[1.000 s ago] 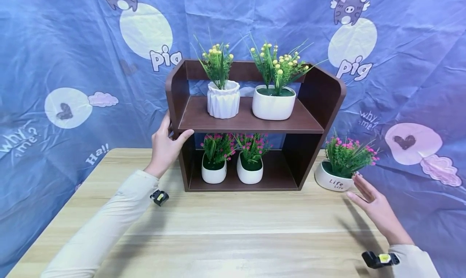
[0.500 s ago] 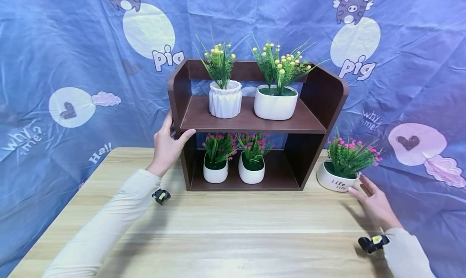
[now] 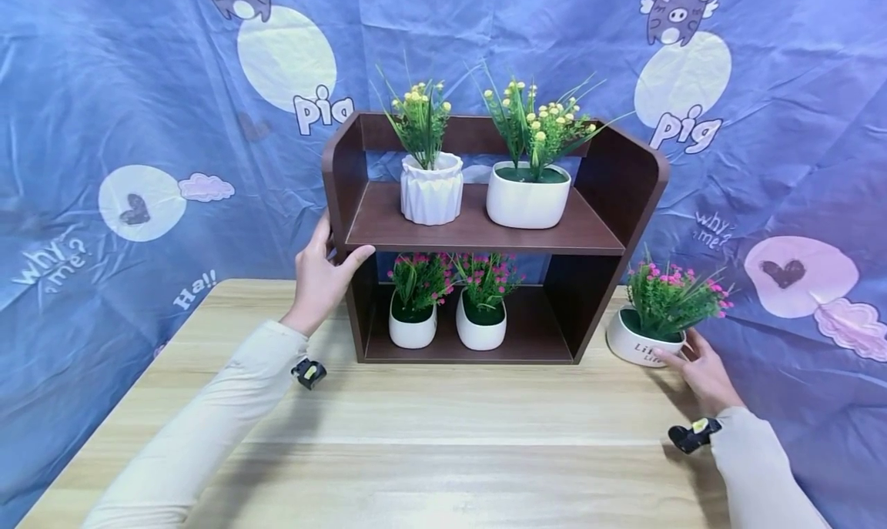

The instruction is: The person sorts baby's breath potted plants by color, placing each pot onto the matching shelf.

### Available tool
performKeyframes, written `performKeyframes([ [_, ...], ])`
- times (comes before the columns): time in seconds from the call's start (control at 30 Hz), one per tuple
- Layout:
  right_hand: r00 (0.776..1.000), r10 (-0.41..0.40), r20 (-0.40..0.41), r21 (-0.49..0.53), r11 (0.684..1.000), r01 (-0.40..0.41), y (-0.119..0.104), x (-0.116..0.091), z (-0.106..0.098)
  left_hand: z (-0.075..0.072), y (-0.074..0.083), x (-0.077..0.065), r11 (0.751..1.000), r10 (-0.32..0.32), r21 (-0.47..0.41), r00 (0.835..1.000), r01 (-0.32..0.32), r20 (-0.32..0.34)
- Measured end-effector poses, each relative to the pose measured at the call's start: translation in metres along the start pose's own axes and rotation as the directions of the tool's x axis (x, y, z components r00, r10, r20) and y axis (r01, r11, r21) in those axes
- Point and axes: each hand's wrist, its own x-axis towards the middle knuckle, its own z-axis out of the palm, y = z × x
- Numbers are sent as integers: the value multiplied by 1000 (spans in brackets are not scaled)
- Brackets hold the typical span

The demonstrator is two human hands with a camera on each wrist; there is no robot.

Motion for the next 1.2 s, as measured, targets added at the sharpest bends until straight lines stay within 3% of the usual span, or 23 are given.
performKeyframes([
  [0.2, 999, -46, 1, -35, 998, 46, 2, 6, -1, 0, 0, 1, 1000, -2, 3, 1000, 2, -5],
  [0.37, 999, -38, 12, -40, 998, 38, 2, 3, -2, 0, 0, 1, 1000, 3, 1, 1000, -3, -5],
  [0.6, 998, -22, 62, -152, 988, 32, -1, 1, -5, 0, -2, 0, 1000, -1, 4, 1000, 1, -7],
  [0.77, 997, -35, 71, -118, 992, 43, -1, 0, -6, 0, -2, 0, 1000, -3, -4, 1000, 3, 0],
  [0.97, 996, 15, 93, -59, 998, -9, -1, 0, -4, 1, -2, -1, 1000, 0, -10, 1000, 0, 1],
  [1.2, 999, -35, 38, -59, 998, 38, -2, -1, 2, 1, -2, 0, 1000, 9, 0, 1000, -9, -4],
])
